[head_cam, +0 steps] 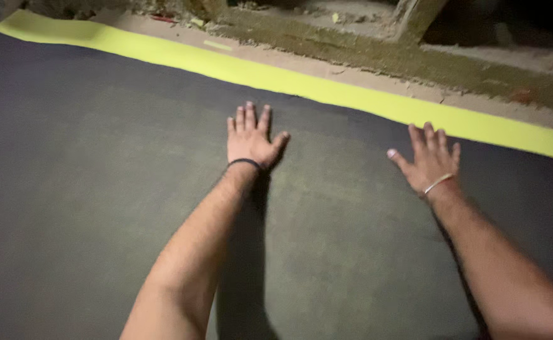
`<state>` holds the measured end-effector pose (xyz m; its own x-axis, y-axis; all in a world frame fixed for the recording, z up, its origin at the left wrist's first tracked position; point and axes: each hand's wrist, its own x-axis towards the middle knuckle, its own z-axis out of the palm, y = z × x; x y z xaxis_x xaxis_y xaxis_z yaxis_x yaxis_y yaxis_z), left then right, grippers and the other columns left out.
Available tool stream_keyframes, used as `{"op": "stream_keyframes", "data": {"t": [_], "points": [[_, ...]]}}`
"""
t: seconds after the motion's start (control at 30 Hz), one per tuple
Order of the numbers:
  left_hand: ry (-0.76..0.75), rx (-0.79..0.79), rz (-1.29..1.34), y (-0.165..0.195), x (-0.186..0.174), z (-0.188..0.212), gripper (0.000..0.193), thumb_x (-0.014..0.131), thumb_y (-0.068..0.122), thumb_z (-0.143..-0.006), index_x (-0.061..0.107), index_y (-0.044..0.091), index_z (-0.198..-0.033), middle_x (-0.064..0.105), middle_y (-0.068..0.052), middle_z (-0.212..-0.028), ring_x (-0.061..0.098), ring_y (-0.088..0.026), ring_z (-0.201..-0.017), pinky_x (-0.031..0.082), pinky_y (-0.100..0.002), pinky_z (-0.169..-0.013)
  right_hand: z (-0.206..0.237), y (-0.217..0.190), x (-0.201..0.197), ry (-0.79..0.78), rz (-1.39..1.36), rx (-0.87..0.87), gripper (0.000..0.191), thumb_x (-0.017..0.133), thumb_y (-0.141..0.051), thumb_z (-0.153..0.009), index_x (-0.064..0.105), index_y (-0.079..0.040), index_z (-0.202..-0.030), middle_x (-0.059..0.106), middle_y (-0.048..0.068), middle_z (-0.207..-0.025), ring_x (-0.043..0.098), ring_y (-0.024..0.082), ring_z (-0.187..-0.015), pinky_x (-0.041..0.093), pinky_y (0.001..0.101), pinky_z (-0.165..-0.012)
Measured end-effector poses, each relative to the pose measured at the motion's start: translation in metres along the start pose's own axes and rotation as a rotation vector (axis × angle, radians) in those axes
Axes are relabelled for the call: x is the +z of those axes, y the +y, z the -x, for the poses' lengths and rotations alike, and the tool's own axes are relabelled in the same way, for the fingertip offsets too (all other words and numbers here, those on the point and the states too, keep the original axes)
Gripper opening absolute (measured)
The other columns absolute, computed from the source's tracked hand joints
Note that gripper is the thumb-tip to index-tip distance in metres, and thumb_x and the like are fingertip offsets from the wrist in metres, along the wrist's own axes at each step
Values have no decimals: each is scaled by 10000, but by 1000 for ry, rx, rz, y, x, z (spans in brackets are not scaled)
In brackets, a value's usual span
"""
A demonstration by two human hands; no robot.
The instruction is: The person smooths a dark fabric layer laid over a large yellow foam sheet on a work table, then uses scissors to trim off the overhanging fabric strips along the foam edges, gathering the cut strips aside. They then fold one removed fabric piece and press it flat on the table.
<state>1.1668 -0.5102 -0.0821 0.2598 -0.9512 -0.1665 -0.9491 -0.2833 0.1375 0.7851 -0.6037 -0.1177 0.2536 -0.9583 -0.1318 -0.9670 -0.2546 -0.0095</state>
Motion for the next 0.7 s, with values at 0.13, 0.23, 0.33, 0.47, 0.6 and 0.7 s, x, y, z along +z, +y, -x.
{"op": "stream_keyframes", "data": {"t": [0.13,0.23,0.33,0.47,0.6,0.7], "points": [[21,43,12,16,6,72,901,379,728,-923,195,202,-1631,107,-179,-1695,84,-356,-1567,61,-513,-1248,7,-9,-8,-10,-46,38,923,359,-763,-910,178,-234,-1644,92,115,-1715,90,323,-1569,108,616,-1225],[3,66,30,22,13,119,920,401,732,-915,204,197,-1636,122,-179,-1699,93,-354,-1571,69,-515,-1253,26,-23,-6,-2,-96,145,861,303,-727,-961,139,-222,-1640,53,123,-1716,72,314,-1566,72,579,-1242],[35,83,41,26,20,148,909,409,718,-925,219,184,-1635,138,-183,-1698,100,-351,-1570,77,-512,-1261,58,-38,0,-31,-103,176,848,266,-686,-1000,95,-159,-1641,37,132,-1715,58,319,-1569,51,555,-1247],[63,96,72,40,27,190,936,426,711,-923,215,124,-1620,129,-187,-1693,86,-341,-1568,70,-510,-1251,122,-46,-2,-70,-41,133,888,262,-675,-1000,62,-87,-1634,28,161,-1712,56,318,-1570,54,524,-1240],[47,97,73,57,33,252,954,424,704,-918,202,96,-1619,138,-173,-1688,89,-340,-1562,61,-507,-1249,183,-66,-6,-53,-30,101,922,298,-676,-984,65,-58,-1627,42,152,-1706,61,300,-1570,56,502,-1245],[30,93,111,75,39,299,950,435,697,-923,214,91,-1619,151,-174,-1696,95,-341,-1574,60,-506,-1259,234,-68,-10,-46,-15,52,922,317,-676,-987,83,-56,-1629,61,153,-1704,71,296,-1568,67,505,-1249]]}}
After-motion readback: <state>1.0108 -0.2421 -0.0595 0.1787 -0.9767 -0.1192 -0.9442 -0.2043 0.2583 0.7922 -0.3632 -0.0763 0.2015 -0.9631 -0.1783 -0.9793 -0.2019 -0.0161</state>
